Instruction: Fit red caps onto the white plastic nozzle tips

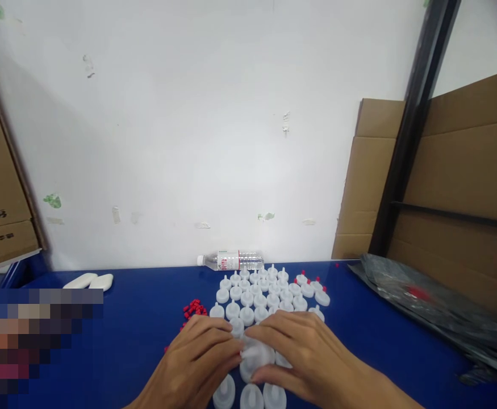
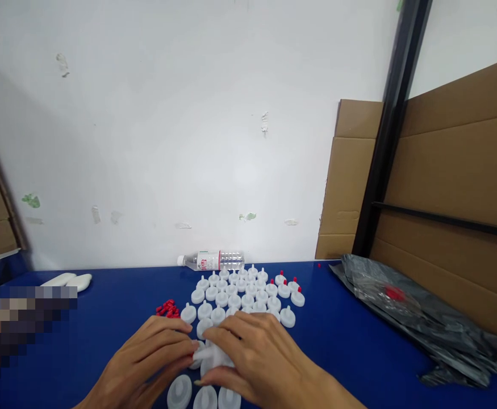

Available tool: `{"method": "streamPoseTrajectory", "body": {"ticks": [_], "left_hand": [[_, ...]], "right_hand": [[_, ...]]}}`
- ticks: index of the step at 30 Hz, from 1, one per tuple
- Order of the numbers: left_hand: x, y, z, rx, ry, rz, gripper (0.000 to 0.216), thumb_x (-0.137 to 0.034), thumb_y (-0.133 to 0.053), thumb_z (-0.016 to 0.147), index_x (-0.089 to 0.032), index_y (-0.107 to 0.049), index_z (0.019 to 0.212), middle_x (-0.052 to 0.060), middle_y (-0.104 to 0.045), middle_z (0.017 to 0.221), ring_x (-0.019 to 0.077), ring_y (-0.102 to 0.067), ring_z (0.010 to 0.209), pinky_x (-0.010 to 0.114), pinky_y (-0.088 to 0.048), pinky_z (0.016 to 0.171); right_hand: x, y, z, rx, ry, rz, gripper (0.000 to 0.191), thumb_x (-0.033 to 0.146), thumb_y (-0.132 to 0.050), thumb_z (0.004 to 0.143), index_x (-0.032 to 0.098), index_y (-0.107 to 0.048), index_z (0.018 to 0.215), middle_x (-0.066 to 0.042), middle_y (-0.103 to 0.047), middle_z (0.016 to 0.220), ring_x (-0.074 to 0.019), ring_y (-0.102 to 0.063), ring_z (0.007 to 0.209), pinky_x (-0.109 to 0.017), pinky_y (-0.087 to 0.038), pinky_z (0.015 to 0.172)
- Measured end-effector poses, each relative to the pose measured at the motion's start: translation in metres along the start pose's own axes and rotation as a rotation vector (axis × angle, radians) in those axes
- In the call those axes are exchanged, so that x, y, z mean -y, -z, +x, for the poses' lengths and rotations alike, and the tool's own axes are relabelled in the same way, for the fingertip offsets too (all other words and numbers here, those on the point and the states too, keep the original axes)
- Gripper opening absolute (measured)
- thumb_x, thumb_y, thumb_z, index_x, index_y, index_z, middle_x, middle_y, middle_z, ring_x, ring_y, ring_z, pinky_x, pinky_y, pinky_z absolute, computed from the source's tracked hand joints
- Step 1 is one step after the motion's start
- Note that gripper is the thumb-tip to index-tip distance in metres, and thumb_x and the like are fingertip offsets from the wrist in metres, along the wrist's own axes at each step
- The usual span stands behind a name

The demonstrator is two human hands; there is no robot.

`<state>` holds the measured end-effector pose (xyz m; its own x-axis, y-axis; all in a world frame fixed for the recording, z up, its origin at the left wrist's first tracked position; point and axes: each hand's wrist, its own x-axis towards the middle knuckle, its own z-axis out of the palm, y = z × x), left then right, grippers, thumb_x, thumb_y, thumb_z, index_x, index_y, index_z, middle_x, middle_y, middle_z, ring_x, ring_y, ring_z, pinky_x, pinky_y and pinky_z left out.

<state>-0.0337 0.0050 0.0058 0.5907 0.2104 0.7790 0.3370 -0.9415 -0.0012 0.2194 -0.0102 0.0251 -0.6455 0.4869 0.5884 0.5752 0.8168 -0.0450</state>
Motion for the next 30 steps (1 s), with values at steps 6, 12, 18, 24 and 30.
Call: {"method": "streamPoseTrajectory", "body": {"ticks": [6,12,18,24,30], "left_hand": [[-0.003,0.002,0.005,-0.039,-0.033,-0.01,0.016,-0.016,-0.054,0.108,-0.015,-0.066,0.118,0.006,-0.075,0.095,0.0158,-0.069,0.096,0.026,-0.055,0.089],[0.0,0.002,0.004,-0.082,-0.039,-0.001,0.017,-0.013,-0.052,0.108,-0.013,-0.067,0.116,0.007,-0.075,0.097,0.0145,-0.07,0.094,0.027,-0.054,0.089],[-0.004,0.003,0.006,-0.047,-0.042,0.001,0.014,-0.015,-0.055,0.108,-0.016,-0.067,0.115,0.004,-0.075,0.094,0.0138,-0.069,0.094,0.026,-0.051,0.088],[-0.004,0.0,0.012,-0.019,-0.012,0.117,0.016,-0.023,-0.052,0.11,-0.014,-0.065,0.107,0.002,-0.075,0.09,0.015,-0.065,0.089,0.028,-0.047,0.086],[-0.007,-0.005,0.011,0.078,0.038,0.058,0.026,-0.019,-0.04,0.112,-0.016,-0.059,0.094,0.004,-0.064,0.079,0.0177,-0.053,0.077,0.031,-0.042,0.071]], "right_hand": [[0.009,-0.003,0.001,-0.045,-0.011,-0.001,0.046,0.062,-0.041,0.107,0.026,-0.06,0.128,0.0,-0.076,0.102,-0.0182,-0.074,0.087,-0.029,-0.049,0.07],[0.01,0.002,0.001,-0.078,-0.047,-0.019,0.042,0.059,-0.043,0.108,0.027,-0.061,0.129,0.0,-0.076,0.102,-0.0175,-0.074,0.086,-0.029,-0.048,0.067],[0.01,-0.003,0.001,-0.041,-0.018,-0.009,0.043,0.061,-0.043,0.108,0.027,-0.06,0.127,0.0,-0.076,0.102,-0.0184,-0.073,0.088,-0.03,-0.047,0.065],[0.013,-0.003,0.003,-0.098,0.021,-0.049,0.047,0.059,-0.036,0.11,0.022,-0.064,0.115,-0.001,-0.074,0.091,-0.0177,-0.072,0.079,-0.029,-0.046,0.061],[0.016,-0.001,0.005,-0.212,0.081,-0.079,0.044,0.051,-0.038,0.112,0.017,-0.066,0.111,-0.003,-0.072,0.084,-0.0183,-0.069,0.074,-0.029,-0.046,0.056]]}}
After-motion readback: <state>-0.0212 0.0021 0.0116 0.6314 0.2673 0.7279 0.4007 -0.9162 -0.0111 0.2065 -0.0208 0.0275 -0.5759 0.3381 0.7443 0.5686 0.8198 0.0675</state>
